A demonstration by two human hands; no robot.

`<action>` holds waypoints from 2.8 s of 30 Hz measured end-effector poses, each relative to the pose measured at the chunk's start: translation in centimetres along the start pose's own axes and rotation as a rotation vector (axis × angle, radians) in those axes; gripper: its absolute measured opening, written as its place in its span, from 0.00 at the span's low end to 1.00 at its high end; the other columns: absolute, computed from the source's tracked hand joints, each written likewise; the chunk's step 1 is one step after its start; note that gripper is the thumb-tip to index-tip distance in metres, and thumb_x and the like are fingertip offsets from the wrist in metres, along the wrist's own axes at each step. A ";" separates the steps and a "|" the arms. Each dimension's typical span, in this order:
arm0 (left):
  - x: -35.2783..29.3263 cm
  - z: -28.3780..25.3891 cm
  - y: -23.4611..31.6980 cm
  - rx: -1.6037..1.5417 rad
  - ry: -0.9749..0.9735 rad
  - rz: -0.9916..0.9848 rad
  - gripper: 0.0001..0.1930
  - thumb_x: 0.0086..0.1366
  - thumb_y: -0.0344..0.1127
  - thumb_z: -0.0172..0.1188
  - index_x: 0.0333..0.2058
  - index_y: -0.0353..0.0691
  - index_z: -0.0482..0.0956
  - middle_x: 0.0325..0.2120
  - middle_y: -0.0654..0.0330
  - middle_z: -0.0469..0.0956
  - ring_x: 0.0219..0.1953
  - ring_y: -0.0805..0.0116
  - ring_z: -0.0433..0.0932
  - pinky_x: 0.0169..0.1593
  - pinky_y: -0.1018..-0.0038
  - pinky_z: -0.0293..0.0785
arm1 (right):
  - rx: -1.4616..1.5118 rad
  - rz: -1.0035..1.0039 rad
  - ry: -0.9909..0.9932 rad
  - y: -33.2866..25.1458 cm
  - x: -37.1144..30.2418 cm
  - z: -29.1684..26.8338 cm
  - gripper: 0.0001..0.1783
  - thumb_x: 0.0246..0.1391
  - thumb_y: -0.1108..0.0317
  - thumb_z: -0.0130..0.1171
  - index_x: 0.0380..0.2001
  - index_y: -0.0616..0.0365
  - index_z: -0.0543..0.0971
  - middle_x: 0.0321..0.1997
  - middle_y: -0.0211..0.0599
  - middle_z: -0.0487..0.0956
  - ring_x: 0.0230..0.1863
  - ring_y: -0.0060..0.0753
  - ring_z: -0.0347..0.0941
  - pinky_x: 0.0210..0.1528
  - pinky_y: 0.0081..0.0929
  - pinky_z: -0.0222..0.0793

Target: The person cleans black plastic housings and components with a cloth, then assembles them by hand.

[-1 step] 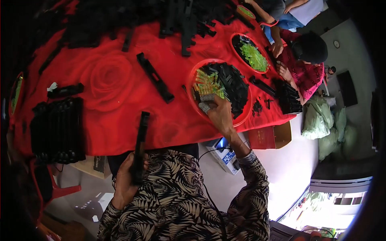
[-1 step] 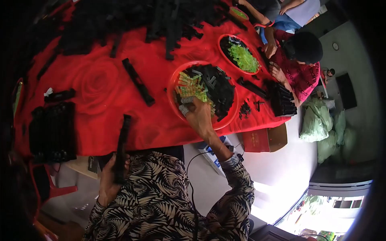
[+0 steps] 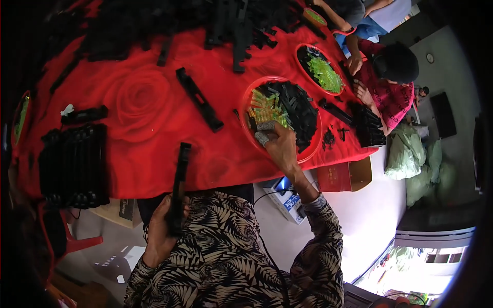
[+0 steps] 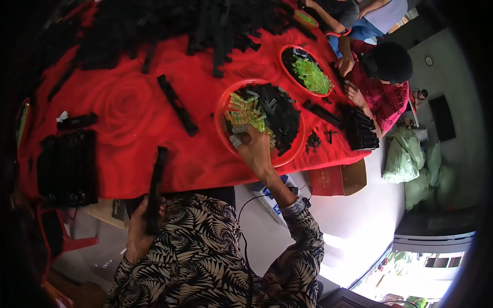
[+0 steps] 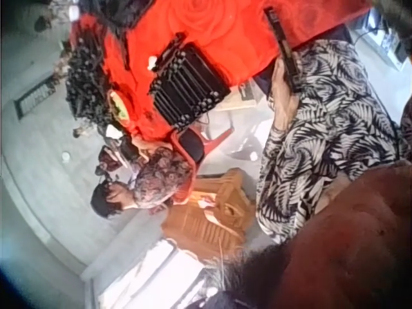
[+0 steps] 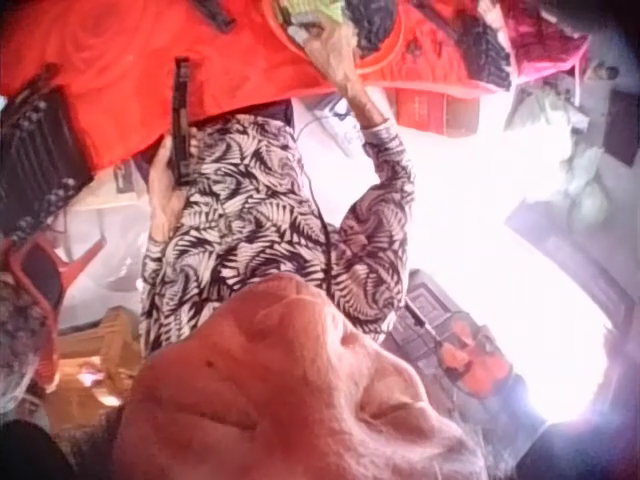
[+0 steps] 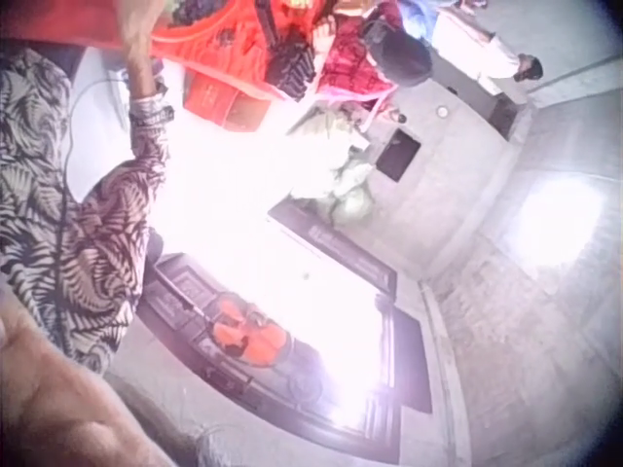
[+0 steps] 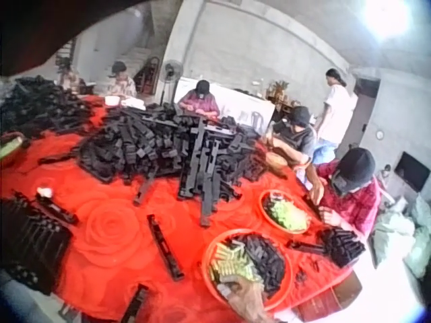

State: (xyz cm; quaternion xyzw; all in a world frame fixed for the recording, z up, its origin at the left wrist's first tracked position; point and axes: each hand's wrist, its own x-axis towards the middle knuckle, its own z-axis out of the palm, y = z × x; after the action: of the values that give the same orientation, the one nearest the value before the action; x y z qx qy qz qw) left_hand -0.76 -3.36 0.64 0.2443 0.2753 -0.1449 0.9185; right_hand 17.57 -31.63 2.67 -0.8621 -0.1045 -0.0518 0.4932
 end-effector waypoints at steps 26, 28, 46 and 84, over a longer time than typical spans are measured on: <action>0.9 -0.8 0.0 0.008 -0.032 0.022 0.16 0.72 0.40 0.50 0.49 0.33 0.71 0.43 0.52 0.76 0.40 0.65 0.77 0.44 0.74 0.77 | -0.056 0.135 0.061 1.2 -0.1 -0.2 0.09 0.50 0.81 0.62 0.36 0.70 0.76 0.37 0.45 0.83 0.35 0.26 0.78 0.37 0.22 0.73; 0.3 0.1 0.3 0.070 0.038 -0.005 0.18 0.72 0.41 0.49 0.51 0.33 0.70 0.43 0.52 0.76 0.39 0.64 0.77 0.43 0.74 0.76 | -0.024 0.138 0.042 0.3 -0.1 -0.1 0.08 0.51 0.80 0.62 0.35 0.69 0.77 0.35 0.44 0.83 0.34 0.24 0.78 0.36 0.21 0.72; 0.1 0.4 0.5 0.091 -0.068 0.014 0.21 0.71 0.38 0.49 0.58 0.33 0.67 0.46 0.52 0.76 0.38 0.66 0.78 0.43 0.74 0.75 | 0.128 0.246 -0.065 0.9 0.1 -1.3 0.16 0.49 0.88 0.43 0.39 0.68 0.78 0.32 0.36 0.81 0.29 0.19 0.73 0.30 0.16 0.69; 0.0 0.1 0.8 0.033 -0.070 -0.006 0.16 0.72 0.40 0.49 0.51 0.34 0.69 0.44 0.55 0.76 0.36 0.70 0.74 0.40 0.77 0.73 | -0.205 0.024 0.080 0.9 -0.1 -0.3 0.05 0.47 0.79 0.63 0.29 0.67 0.78 0.23 0.40 0.80 0.21 0.24 0.74 0.21 0.24 0.68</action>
State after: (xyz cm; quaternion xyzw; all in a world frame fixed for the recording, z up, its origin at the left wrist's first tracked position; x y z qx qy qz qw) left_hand -0.36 -2.74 1.05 0.2535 0.2414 -0.1606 0.9229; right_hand 17.73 -32.38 2.06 -0.9064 -0.0685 -0.0904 0.4069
